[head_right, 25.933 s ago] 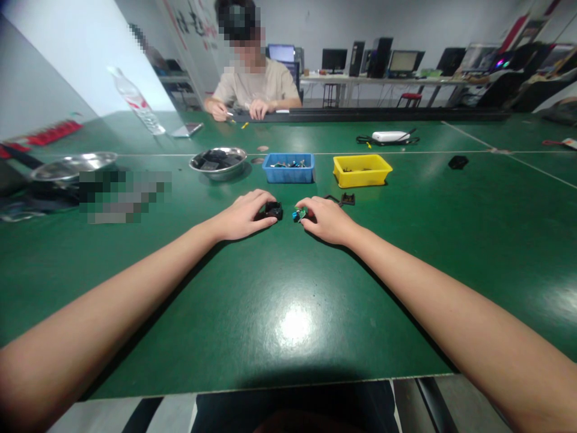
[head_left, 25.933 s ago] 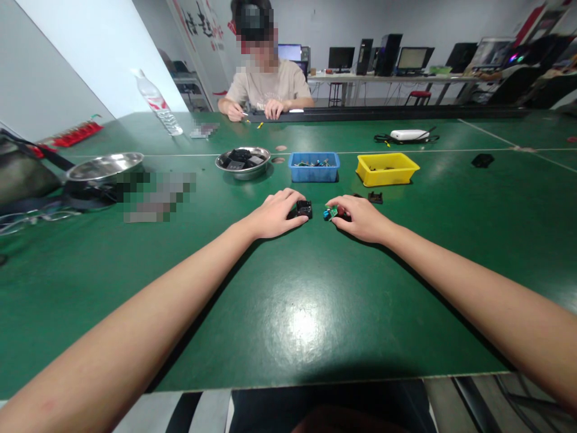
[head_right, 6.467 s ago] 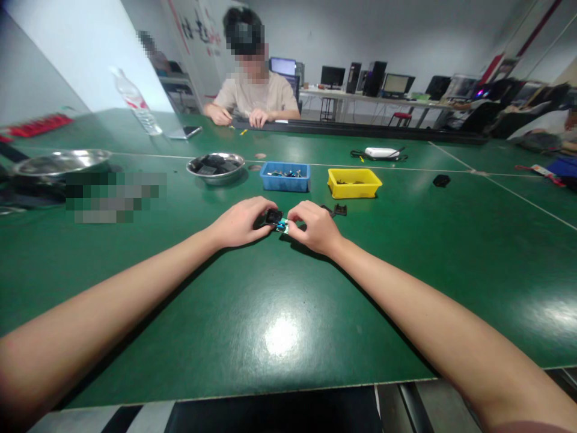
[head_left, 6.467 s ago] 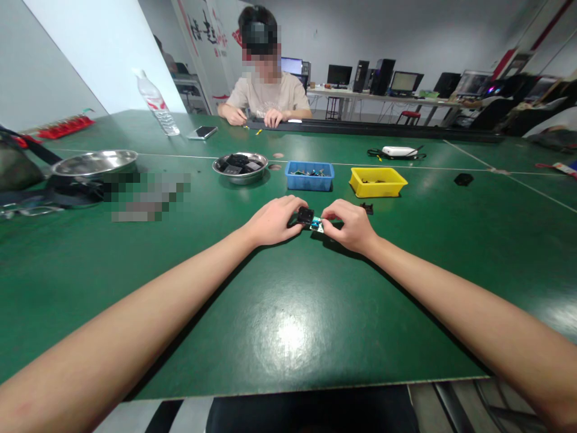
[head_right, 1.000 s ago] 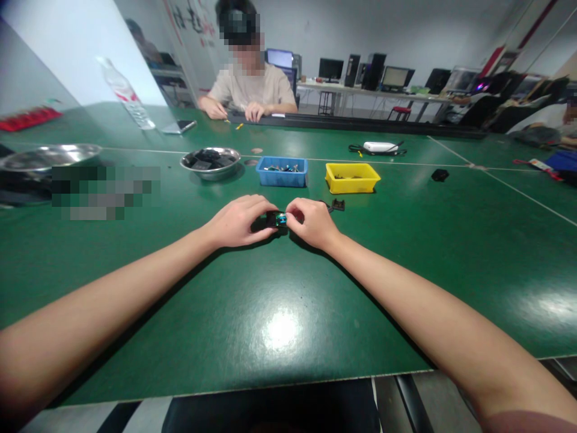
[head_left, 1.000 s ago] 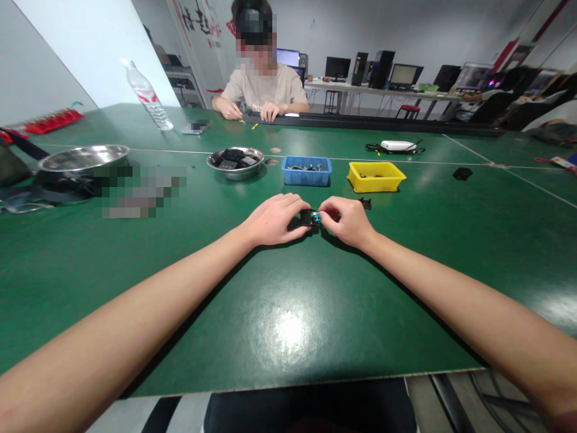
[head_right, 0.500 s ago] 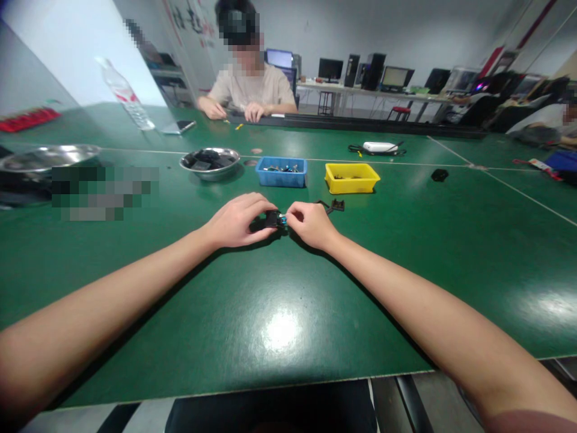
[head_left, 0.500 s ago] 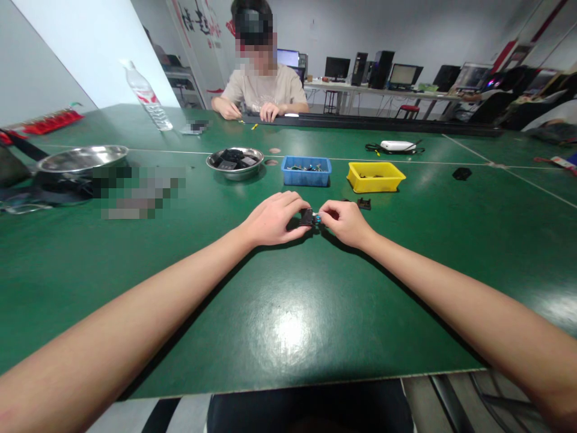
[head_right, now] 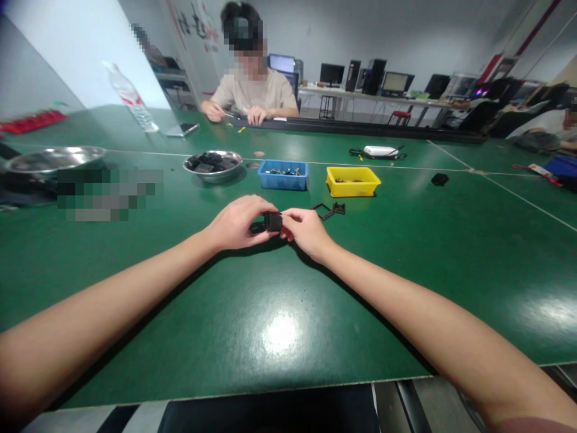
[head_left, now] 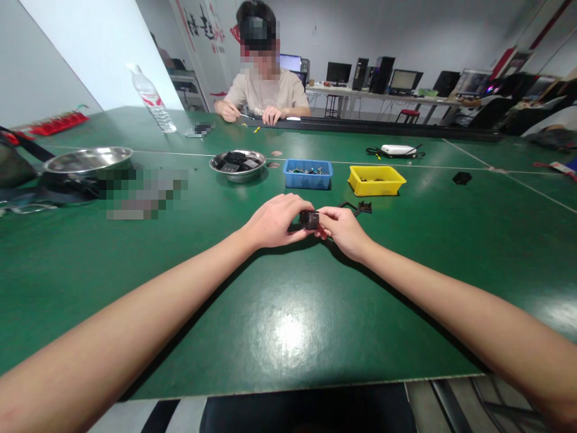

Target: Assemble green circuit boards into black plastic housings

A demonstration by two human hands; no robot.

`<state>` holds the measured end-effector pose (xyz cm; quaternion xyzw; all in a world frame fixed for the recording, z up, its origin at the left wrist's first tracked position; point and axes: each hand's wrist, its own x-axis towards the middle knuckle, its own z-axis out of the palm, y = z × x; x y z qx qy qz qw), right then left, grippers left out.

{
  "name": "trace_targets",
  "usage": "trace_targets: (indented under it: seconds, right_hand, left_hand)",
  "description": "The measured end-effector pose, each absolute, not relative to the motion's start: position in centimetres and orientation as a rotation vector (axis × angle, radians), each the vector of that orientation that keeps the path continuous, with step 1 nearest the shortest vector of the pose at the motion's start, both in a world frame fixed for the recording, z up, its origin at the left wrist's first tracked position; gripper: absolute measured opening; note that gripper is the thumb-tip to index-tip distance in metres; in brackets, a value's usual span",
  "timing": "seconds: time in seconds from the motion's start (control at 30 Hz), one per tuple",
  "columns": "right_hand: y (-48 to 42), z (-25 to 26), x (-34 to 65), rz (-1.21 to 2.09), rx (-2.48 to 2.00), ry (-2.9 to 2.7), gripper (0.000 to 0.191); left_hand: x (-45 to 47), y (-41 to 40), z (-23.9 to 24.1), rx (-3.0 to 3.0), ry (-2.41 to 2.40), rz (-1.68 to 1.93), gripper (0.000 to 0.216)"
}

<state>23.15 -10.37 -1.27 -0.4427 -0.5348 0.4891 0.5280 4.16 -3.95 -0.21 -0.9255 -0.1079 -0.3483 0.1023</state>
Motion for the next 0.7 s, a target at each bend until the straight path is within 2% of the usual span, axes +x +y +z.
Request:
trace_targets:
  seconds: [0.2, 0.47, 0.7]
  right_hand:
    - [-10.13, -1.47, 23.31, 1.245, -1.043, -1.180, 0.037]
    - [-10.16, -1.17, 23.82, 1.573, -0.847, -1.099, 0.029]
    - [-10.40, -0.89, 24.06, 1.613, -0.807, -1.136, 0.023]
  left_hand:
    - [4.07, -4.02, -0.10, -2.739, -0.366, -0.968, 0.030]
    - [3.98, -3.82, -0.17, -2.691, -0.389, -1.050, 0.029]
    - [4.01, -3.72, -0.23, -2.673, -0.335, -1.067, 0.029]
